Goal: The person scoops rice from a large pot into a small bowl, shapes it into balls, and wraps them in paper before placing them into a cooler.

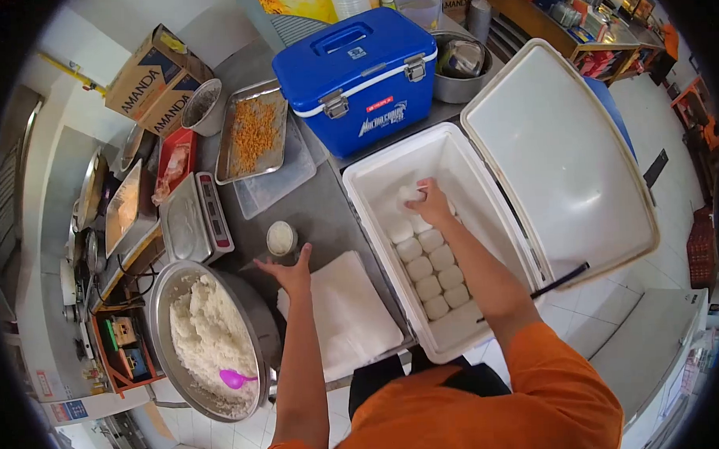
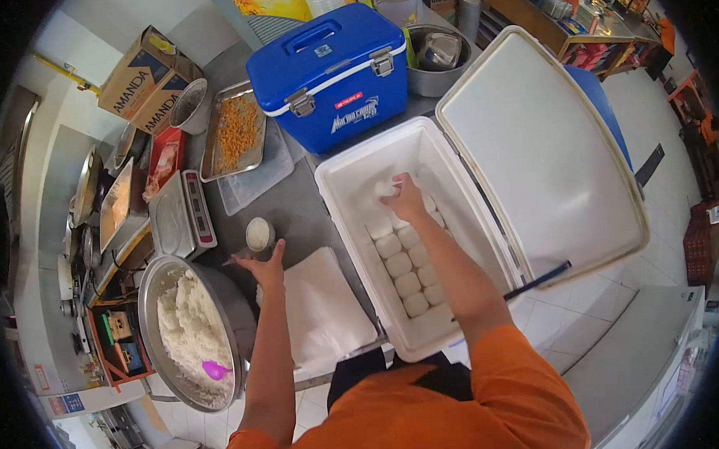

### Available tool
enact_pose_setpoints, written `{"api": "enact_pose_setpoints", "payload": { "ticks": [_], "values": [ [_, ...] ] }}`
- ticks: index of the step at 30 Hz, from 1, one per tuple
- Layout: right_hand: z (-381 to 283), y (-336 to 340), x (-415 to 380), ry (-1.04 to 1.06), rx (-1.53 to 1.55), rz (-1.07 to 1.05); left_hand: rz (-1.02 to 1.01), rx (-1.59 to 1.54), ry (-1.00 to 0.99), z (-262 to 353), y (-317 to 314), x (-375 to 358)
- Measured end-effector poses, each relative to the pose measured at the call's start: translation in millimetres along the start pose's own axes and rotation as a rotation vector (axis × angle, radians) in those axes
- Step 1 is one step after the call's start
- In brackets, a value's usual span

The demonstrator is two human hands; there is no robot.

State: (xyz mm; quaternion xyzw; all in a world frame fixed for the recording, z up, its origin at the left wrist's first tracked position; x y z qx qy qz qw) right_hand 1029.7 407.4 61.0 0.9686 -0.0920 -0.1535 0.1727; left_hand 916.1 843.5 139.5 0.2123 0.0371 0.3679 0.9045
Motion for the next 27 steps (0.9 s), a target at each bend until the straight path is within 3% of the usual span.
{"api": "enact_pose_setpoints", "payload": {
  "ticks": [2,6,7,10,13,16,18,20,21,23,27],
  "values": [
    [18,-39,31,0.013,-0.307,-0.060,0.025,0.210,-0.197,6,-12,15],
    [82,-107,72,0.075,-0.466,-0.179,0.028,0.174,-0.215,-4,-25,34],
    [73,-96,68,0.046,-0.498,-0.025,0.038,0.179,-0.253,-5,-25,38],
    [97,-100,69,-0.160,-0.285,-0.002,0.082,0.207,-0.222,2,-24,42],
    [109,-125,74,-0.148,-0.328,-0.088,0.066,0.241,-0.234,13,-23,48],
    [106,-131,79,-0.138,-0.383,-0.067,0.010,0.062,-0.297,36,-9,20],
    [82,-108,64,-0.175,-0.353,-0.011,-0.139,0.287,-0.254,66,12,-29],
    [68,-77,48,-0.137,-0.272,0.058,-0.335,0.484,-0.554,76,42,-81],
    [69,-66,42,-0.066,-0.223,0.122,-0.328,0.506,-0.531,78,61,-101],
    [44,-43,14,-0.168,-0.143,0.109,-0.560,0.698,-0.476,76,72,-136],
    [-3,-30,-5,-0.179,0.026,0.112,-0.683,0.910,-0.371,42,66,-149]
  ]
}}
Point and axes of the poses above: each hand's wrist, its own x-axis towards the middle knuckle, its own y-axis out of the back of the hand, z = x × y, the point moved 8 cm from there along x, towards the middle knuckle, and after that the axes turned 8 degrees about -y, right-handed, at the moved point
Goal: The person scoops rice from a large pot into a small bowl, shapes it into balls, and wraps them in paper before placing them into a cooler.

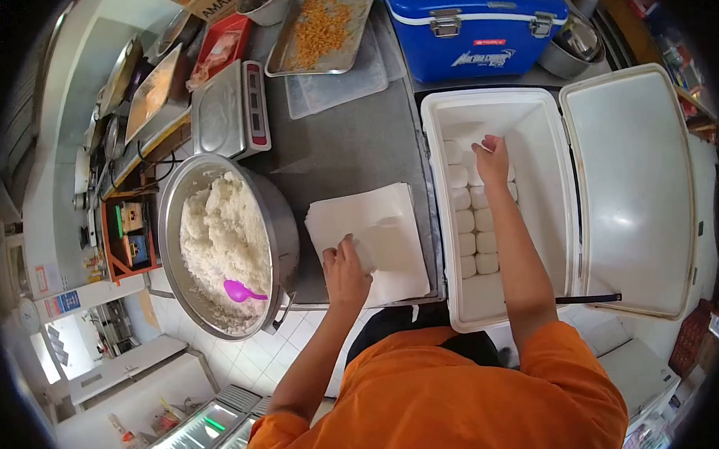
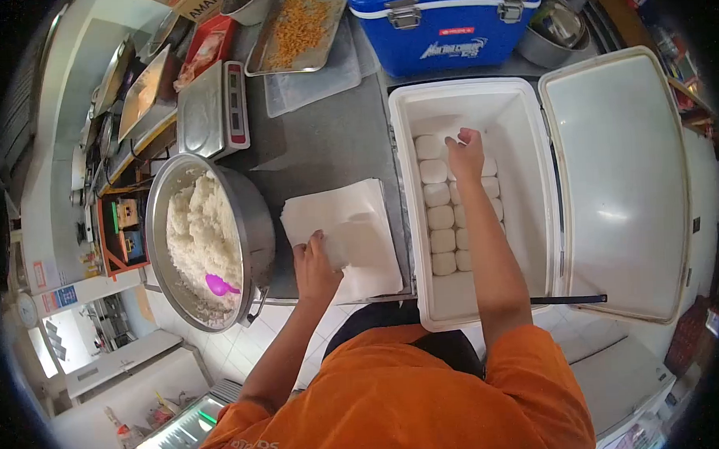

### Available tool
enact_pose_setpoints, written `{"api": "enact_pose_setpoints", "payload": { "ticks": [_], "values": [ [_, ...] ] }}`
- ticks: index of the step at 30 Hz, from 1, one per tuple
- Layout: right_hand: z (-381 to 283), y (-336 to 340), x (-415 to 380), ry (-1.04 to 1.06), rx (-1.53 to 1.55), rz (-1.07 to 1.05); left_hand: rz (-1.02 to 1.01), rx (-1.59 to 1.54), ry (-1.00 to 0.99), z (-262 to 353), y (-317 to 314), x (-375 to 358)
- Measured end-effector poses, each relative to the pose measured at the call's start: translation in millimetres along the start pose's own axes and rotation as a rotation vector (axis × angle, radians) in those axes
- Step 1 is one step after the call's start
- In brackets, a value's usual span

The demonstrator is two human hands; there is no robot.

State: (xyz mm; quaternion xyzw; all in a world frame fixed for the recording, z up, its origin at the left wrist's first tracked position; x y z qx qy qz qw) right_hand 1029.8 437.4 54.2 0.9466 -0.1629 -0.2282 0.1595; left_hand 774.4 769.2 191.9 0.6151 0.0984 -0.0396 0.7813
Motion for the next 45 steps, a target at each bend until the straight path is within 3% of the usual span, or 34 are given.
{"api": "enact_pose_setpoints", "payload": {
  "ticks": [4,7,10,11,13,15,17,18,20,21,22,23,25,29,30,33,35,36,39,41,42,44,45],
  "values": [
    [-51,15,-20,0.186,0.207,0.012,0.013,-0.016,0.052,-7,9,-11],
    [-118,34,-72,0.410,0.270,-0.007,0.146,-0.121,0.063,-21,32,-47],
    [-179,14,-152,0.463,0.311,-0.226,0.126,-0.607,-0.049,-17,65,-96],
    [-198,-4,-189,0.466,0.234,-0.314,0.116,-0.831,-0.074,-17,83,-114],
    [-222,-46,-267,0.469,0.122,-0.467,0.230,-0.914,-0.110,-31,128,-144],
    [-245,-93,-363,0.650,0.077,-0.628,0.324,-1.009,-0.182,-51,158,-174],
    [-245,-150,-445,0.721,-0.018,-0.868,0.499,-1.216,-0.098,-101,181,-203],
    [-234,-180,-481,0.766,-0.220,-0.950,0.656,-1.227,-0.066,-133,188,-216],
    [-221,-230,-545,1.169,-0.387,-0.957,0.859,-1.191,0.106,-198,207,-243],
    [-220,-246,-576,1.271,-0.730,-0.870,0.960,-1.211,0.189,-227,218,-255],
    [-203,-269,-588,1.330,-0.795,-0.828,1.032,-1.282,0.267,-253,229,-268],
    [-183,-294,-594,1.389,-0.856,-0.787,1.070,-1.236,0.213,-283,232,-276],
    [-167,-321,-600,1.418,-0.956,-0.797,0.963,-1.503,0.293,-321,236,-292],
    [-174,-336,-614,1.549,-1.126,-0.775,1.008,-1.734,0.296,-369,221,-312],
    [-176,-337,-618,1.555,-1.139,-0.776,0.927,-1.783,0.266,-370,218,-308],
    [-193,-343,-621,1.491,-1.030,-0.800,0.785,-1.863,0.172,-375,212,-303],
    [-188,-362,-592,1.063,-1.284,-0.997,0.713,-2.114,0.077,-372,208,-298],
    [-199,-360,-587,1.061,-1.288,-0.994,0.678,-2.042,0.004,-374,207,-299],
    [-243,-350,-587,0.917,-1.311,-1.087,0.797,-2.070,0.087,-384,201,-301],
    [-293,-343,-591,1.039,-1.073,-0.785,0.831,-2.108,0.089,-390,193,-299],
    [-294,-354,-589,1.038,-1.074,-0.785,0.855,-2.145,0.093,-393,190,-299],
    [-301,-378,-585,1.251,-0.949,-0.527,0.846,-2.139,0.135,-395,190,-298],
    [-282,-395,-578,1.247,-0.952,-0.522,0.837,-2.132,0.180,-395,188,-298]
  ]
}}
Point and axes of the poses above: each hand's wrist, its own x-axis towards the middle knuckle, its own y-axis out of the back of the hand, z = x × y, the point moved 8 cm from there along x, towards the middle knuckle, and after that the axes turned 8 degrees about -y, right-handed, at the moved point
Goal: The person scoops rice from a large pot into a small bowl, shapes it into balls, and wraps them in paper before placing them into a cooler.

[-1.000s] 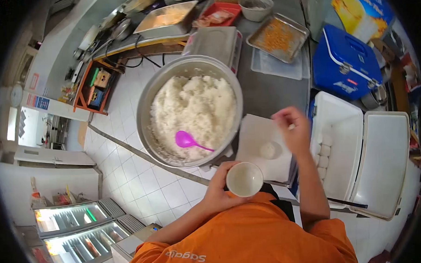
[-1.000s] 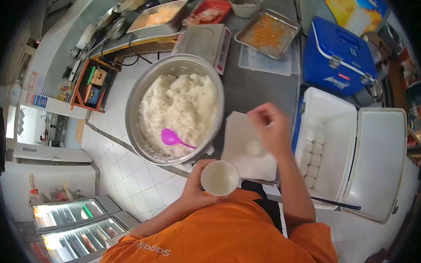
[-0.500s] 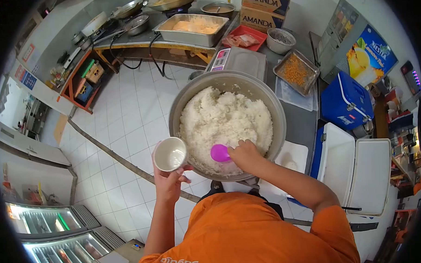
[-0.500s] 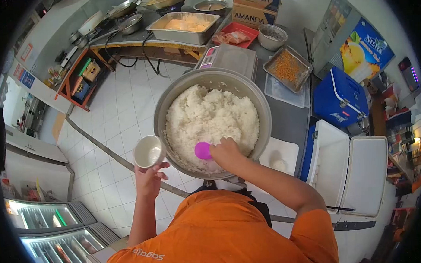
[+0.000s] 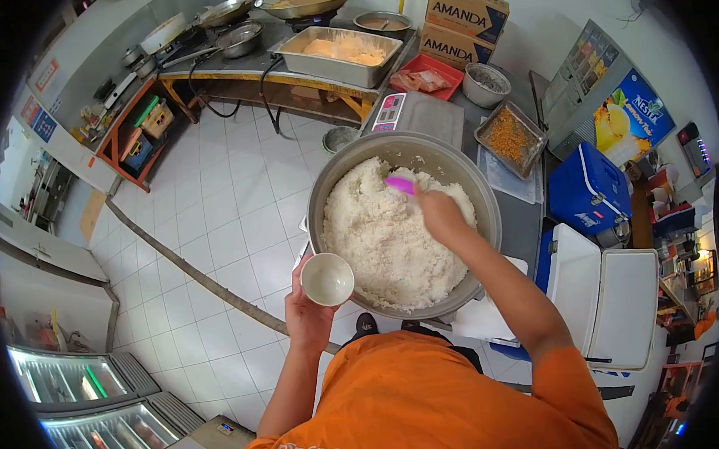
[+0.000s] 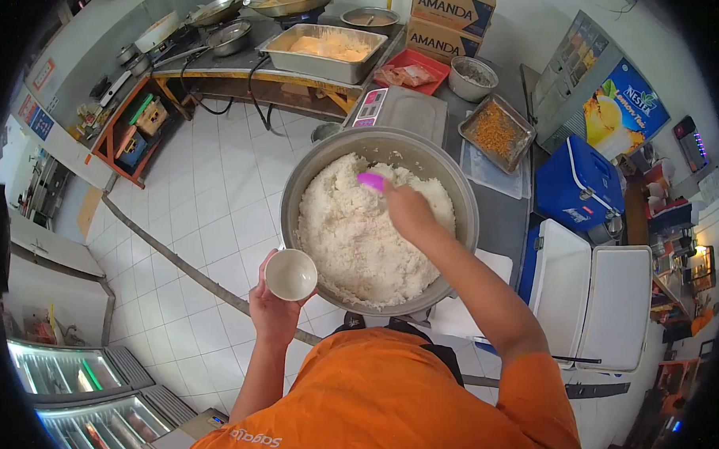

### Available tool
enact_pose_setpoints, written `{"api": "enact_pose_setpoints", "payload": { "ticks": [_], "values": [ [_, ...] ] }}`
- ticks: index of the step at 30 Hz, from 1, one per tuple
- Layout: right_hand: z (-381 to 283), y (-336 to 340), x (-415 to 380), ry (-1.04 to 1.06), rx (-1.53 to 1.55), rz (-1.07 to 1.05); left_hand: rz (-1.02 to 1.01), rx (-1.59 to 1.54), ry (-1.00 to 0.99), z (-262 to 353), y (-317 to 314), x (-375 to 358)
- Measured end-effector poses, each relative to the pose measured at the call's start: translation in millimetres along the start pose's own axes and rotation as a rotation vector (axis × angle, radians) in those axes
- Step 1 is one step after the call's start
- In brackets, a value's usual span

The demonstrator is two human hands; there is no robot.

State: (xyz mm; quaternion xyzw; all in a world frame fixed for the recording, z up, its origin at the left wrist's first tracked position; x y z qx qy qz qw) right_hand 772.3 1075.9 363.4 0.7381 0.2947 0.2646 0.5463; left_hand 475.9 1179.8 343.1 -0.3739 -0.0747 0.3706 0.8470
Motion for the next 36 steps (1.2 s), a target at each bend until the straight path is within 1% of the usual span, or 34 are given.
{"api": "enact_pose_setpoints", "payload": {
  "ticks": [1,2,3,6,8,10,11,14,15,17,18,20,21,23,24,26,27,28,29,30,31,32,33,34,36],
  "values": [
    [5,-43,6,-0.039,0.007,-0.140,-0.003,-0.002,0.002,0,0,0],
    [-4,-63,5,-0.078,0.015,-0.282,0.010,0.015,-0.020,3,2,0],
    [-10,-71,-4,-0.080,0.015,-0.286,0.026,0.035,-0.040,5,5,1],
    [-48,-42,-60,-0.122,0.022,-0.338,0.073,0.040,-0.082,10,25,-2],
    [-69,-49,-98,0.029,-0.122,-0.527,0.078,0.022,-0.073,9,33,-3],
    [-55,-67,-120,0.054,-0.067,-0.510,0.069,0.001,-0.083,14,34,-1],
    [-52,-64,-123,0.081,-0.023,-0.494,0.095,0.036,-0.095,19,33,-2],
    [-29,-29,-86,0.100,-0.087,-0.499,0.122,0.096,-0.116,25,34,-3],
    [-27,-28,-77,0.101,-0.090,-0.505,0.119,0.132,-0.125,26,34,-3],
    [-36,-4,-68,0.250,-0.150,-0.130,0.122,0.147,-0.105,22,36,-2],
    [-35,-15,-72,0.240,-0.146,-0.132,0.119,0.164,-0.090,21,36,-1],
    [-39,-51,-76,0.321,-0.186,-0.289,0.113,0.185,-0.077,20,32,1],
    [-34,-53,-78,0.323,-0.186,-0.296,0.115,0.207,-0.062,19,32,-1],
    [-30,-55,-91,0.432,-0.182,-0.394,0.125,0.207,-0.057,16,33,-1],
    [-26,-53,-94,0.426,-0.174,-0.400,0.122,0.211,-0.057,16,33,-2],
    [-18,-56,-99,0.409,-0.160,-0.616,0.107,0.251,-0.039,13,30,-1],
    [-14,-57,-98,0.404,-0.157,-0.615,0.095,0.287,-0.028,11,28,-1],
    [-13,-62,-102,0.433,-0.023,-0.713,0.091,0.289,-0.026,11,24,0],
    [-12,-66,-107,0.461,0.116,-0.810,0.053,0.383,-0.020,14,16,0],
    [-7,-69,-105,0.453,0.122,-0.806,0.011,0.478,-0.013,15,11,2],
    [-2,-71,-103,0.428,0.226,-0.891,0.005,0.480,-0.013,12,11,6],
    [2,-74,-103,0.403,0.331,-0.975,-0.090,0.672,-0.123,15,6,12],
    [9,-77,-101,0.400,0.334,-0.973,-0.187,0.863,-0.233,17,-3,15],
    [17,-81,-100,0.376,0.396,-0.987,-0.191,0.865,-0.231,20,-10,19],
    [24,-79,-99,0.350,0.464,-0.994,-0.313,1.091,-0.353,30,-43,25]
  ]
}}
Point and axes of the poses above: each hand's wrist, its own x-axis towards the middle knuckle, its own y-axis out of the back of the hand, z = x × y, the point moved 8 cm from there along x, towards the middle knuckle, and after that the axes turned 8 degrees about -y, right-handed, at the moved point
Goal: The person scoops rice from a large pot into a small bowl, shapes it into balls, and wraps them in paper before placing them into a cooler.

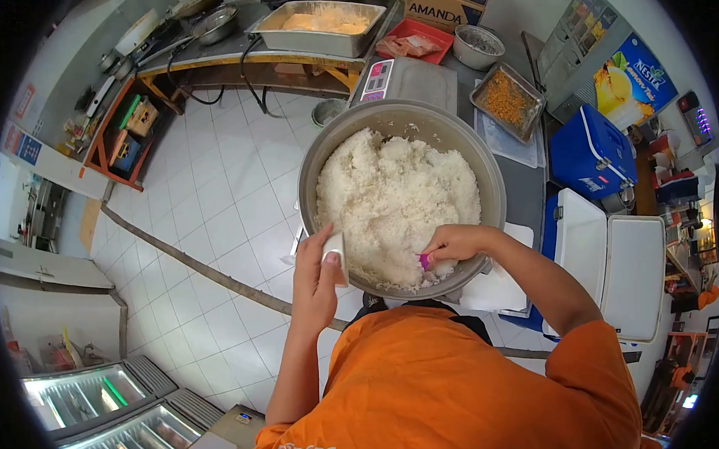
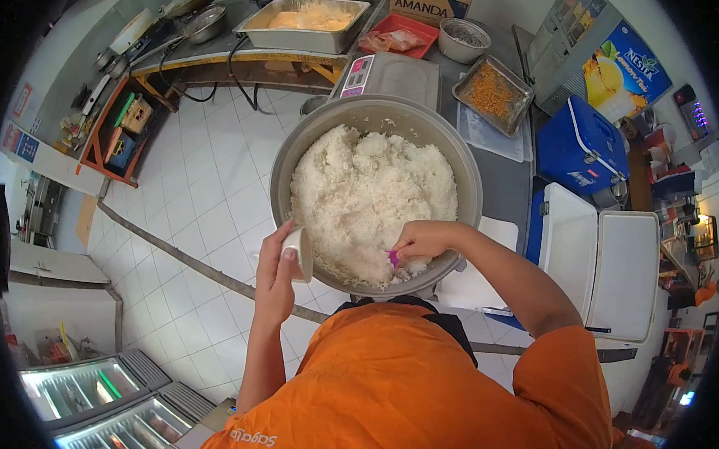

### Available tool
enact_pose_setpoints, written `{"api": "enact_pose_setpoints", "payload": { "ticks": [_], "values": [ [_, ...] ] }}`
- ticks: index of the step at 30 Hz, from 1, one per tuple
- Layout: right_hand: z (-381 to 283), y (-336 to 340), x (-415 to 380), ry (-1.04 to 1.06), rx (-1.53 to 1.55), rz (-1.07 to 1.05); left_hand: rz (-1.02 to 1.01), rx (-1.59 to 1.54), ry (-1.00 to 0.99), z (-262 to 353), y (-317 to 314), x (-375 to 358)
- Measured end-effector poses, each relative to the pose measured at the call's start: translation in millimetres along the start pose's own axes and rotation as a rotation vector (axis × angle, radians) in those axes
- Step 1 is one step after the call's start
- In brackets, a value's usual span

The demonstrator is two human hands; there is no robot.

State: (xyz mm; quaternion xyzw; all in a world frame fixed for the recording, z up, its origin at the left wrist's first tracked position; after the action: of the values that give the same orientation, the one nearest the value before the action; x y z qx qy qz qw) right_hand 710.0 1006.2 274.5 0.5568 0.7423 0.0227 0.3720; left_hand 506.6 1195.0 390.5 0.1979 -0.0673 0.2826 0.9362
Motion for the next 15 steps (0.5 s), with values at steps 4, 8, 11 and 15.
{"api": "enact_pose_setpoints", "payload": {
  "ticks": [4,8,11,15],
  "values": [
    [-34,40,-34,-0.063,0.182,0.161,-0.120,0.065,-0.013,-2,-25,23],
    [-99,92,-76,-0.069,-0.173,0.597,-0.141,-0.516,0.471,-42,-81,33],
    [-140,91,-94,-0.203,-0.465,0.933,-0.142,-1.267,0.664,-35,-126,41],
    [-151,91,-123,-0.128,-0.456,1.216,-0.118,-1.503,0.569,-42,-134,55]
  ]
}}
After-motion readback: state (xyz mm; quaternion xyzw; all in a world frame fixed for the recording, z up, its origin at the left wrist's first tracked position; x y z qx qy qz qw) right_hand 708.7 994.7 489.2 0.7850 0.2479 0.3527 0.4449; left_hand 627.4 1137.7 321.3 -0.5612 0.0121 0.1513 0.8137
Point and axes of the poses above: each hand's wrist, its own x-axis towards the middle knuckle, its own y-axis out of the back of the hand, z = x × y, the point moved 8 cm from there along x, towards the middle knuckle, and after that the axes turned 8 degrees about -y, right-handed, at the moved point
